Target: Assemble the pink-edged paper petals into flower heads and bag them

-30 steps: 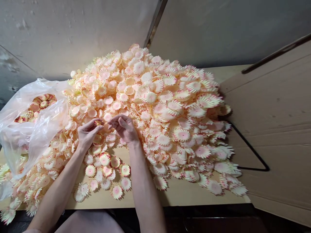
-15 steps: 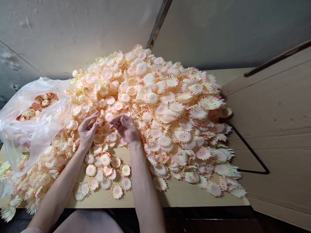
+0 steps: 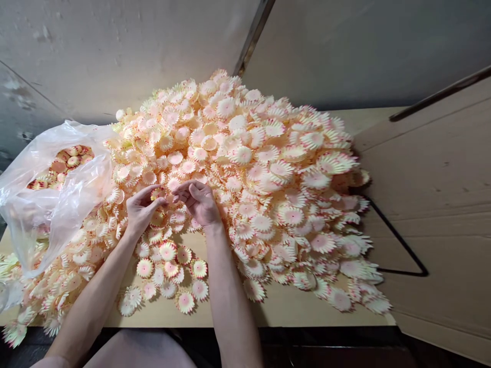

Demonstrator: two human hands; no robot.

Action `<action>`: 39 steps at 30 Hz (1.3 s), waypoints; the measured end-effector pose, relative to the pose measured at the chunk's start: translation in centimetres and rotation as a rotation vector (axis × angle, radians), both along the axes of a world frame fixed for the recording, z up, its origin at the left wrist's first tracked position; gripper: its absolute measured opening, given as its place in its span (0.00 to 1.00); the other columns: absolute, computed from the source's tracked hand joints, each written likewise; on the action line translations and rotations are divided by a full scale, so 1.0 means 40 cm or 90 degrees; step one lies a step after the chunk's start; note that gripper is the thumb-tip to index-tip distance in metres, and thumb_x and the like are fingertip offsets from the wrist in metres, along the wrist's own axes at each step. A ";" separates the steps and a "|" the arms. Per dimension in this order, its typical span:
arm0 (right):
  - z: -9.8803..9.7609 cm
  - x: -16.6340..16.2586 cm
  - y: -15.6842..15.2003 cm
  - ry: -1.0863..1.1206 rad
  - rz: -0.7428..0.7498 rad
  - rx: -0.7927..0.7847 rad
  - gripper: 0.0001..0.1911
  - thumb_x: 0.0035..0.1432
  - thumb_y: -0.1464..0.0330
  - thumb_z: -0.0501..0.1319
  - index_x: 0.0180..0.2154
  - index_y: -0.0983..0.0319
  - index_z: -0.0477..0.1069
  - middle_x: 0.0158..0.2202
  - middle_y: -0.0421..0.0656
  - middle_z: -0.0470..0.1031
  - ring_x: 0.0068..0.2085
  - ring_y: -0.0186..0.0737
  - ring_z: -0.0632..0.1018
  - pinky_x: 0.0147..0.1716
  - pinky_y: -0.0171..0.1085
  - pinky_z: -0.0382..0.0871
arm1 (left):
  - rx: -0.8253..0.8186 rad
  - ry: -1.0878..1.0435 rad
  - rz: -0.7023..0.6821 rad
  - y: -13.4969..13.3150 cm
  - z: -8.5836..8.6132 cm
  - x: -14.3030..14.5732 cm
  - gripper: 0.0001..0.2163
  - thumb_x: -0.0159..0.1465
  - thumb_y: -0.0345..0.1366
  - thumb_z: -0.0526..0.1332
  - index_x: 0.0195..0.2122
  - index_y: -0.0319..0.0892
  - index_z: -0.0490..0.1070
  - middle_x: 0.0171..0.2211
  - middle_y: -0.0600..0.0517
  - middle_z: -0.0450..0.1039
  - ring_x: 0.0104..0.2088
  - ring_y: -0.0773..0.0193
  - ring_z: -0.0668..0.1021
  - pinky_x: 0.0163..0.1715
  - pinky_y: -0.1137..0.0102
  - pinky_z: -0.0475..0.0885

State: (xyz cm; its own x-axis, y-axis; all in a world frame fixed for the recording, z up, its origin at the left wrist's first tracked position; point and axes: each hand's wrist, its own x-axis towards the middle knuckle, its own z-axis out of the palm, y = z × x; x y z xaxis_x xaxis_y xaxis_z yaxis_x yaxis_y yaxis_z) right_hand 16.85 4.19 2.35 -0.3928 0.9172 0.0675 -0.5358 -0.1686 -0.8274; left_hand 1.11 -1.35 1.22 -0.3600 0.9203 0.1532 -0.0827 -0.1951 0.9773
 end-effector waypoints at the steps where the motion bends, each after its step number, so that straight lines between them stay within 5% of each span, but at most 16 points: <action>1: 0.001 -0.001 -0.001 -0.002 0.001 0.005 0.18 0.45 0.52 0.72 0.29 0.60 0.76 0.29 0.42 0.81 0.30 0.36 0.80 0.31 0.34 0.77 | 0.004 0.000 0.022 0.000 -0.001 0.001 0.14 0.52 0.41 0.72 0.36 0.38 0.79 0.27 0.51 0.79 0.26 0.66 0.79 0.28 0.72 0.76; 6: 0.003 -0.012 -0.012 -0.055 0.011 0.047 0.13 0.44 0.60 0.74 0.31 0.59 0.77 0.30 0.41 0.82 0.27 0.34 0.79 0.32 0.35 0.78 | 0.011 -0.010 0.023 0.000 0.003 0.001 0.13 0.54 0.41 0.71 0.36 0.39 0.75 0.32 0.50 0.80 0.27 0.65 0.80 0.27 0.72 0.77; 11: 0.002 -0.022 -0.018 -0.082 0.037 0.087 0.10 0.47 0.66 0.73 0.34 0.60 0.78 0.38 0.43 0.83 0.36 0.37 0.82 0.39 0.38 0.79 | 0.044 -0.032 -0.072 0.000 0.004 -0.010 0.17 0.52 0.44 0.72 0.37 0.40 0.74 0.46 0.42 0.79 0.47 0.54 0.81 0.41 0.67 0.78; 16: 0.002 -0.019 -0.014 -0.071 -0.027 0.088 0.08 0.49 0.68 0.71 0.35 0.59 0.78 0.43 0.43 0.82 0.43 0.38 0.82 0.49 0.38 0.76 | 0.028 -0.022 -0.150 -0.001 0.010 -0.013 0.32 0.49 0.41 0.74 0.56 0.46 0.71 0.61 0.43 0.67 0.57 0.50 0.74 0.51 0.63 0.75; 19: -0.003 -0.017 -0.009 -0.073 -0.055 0.083 0.08 0.49 0.68 0.71 0.34 0.59 0.78 0.42 0.43 0.82 0.42 0.38 0.82 0.47 0.38 0.77 | 0.022 -0.025 -0.173 0.001 0.011 -0.007 0.30 0.55 0.41 0.71 0.59 0.47 0.68 0.64 0.44 0.62 0.59 0.51 0.72 0.53 0.64 0.74; 23: -0.008 -0.022 -0.007 -0.071 -0.052 0.088 0.08 0.49 0.69 0.72 0.35 0.59 0.79 0.40 0.42 0.83 0.40 0.37 0.83 0.44 0.37 0.78 | 0.056 -0.052 -0.154 0.008 0.000 -0.008 0.33 0.55 0.41 0.71 0.61 0.49 0.63 0.58 0.43 0.70 0.53 0.54 0.77 0.47 0.65 0.77; 26: -0.005 -0.027 -0.009 -0.093 -0.031 0.103 0.09 0.48 0.68 0.72 0.34 0.60 0.79 0.38 0.42 0.83 0.39 0.39 0.83 0.45 0.39 0.78 | 0.077 -0.056 -0.132 0.010 -0.005 -0.012 0.27 0.53 0.40 0.73 0.54 0.46 0.69 0.50 0.44 0.77 0.46 0.58 0.80 0.44 0.68 0.77; 29: -0.001 -0.028 -0.011 -0.123 -0.003 0.108 0.10 0.48 0.66 0.72 0.34 0.60 0.79 0.38 0.43 0.83 0.40 0.41 0.83 0.45 0.41 0.78 | 0.072 -0.031 -0.104 0.007 -0.002 -0.011 0.20 0.53 0.38 0.73 0.45 0.42 0.74 0.46 0.45 0.79 0.45 0.59 0.81 0.46 0.67 0.77; 39: -0.015 -0.024 -0.007 -0.136 0.010 0.073 0.10 0.47 0.65 0.73 0.34 0.58 0.79 0.36 0.41 0.83 0.38 0.41 0.83 0.43 0.41 0.79 | 0.055 0.020 -0.066 0.003 -0.001 -0.003 0.14 0.56 0.40 0.70 0.42 0.40 0.77 0.38 0.47 0.81 0.35 0.62 0.82 0.37 0.69 0.78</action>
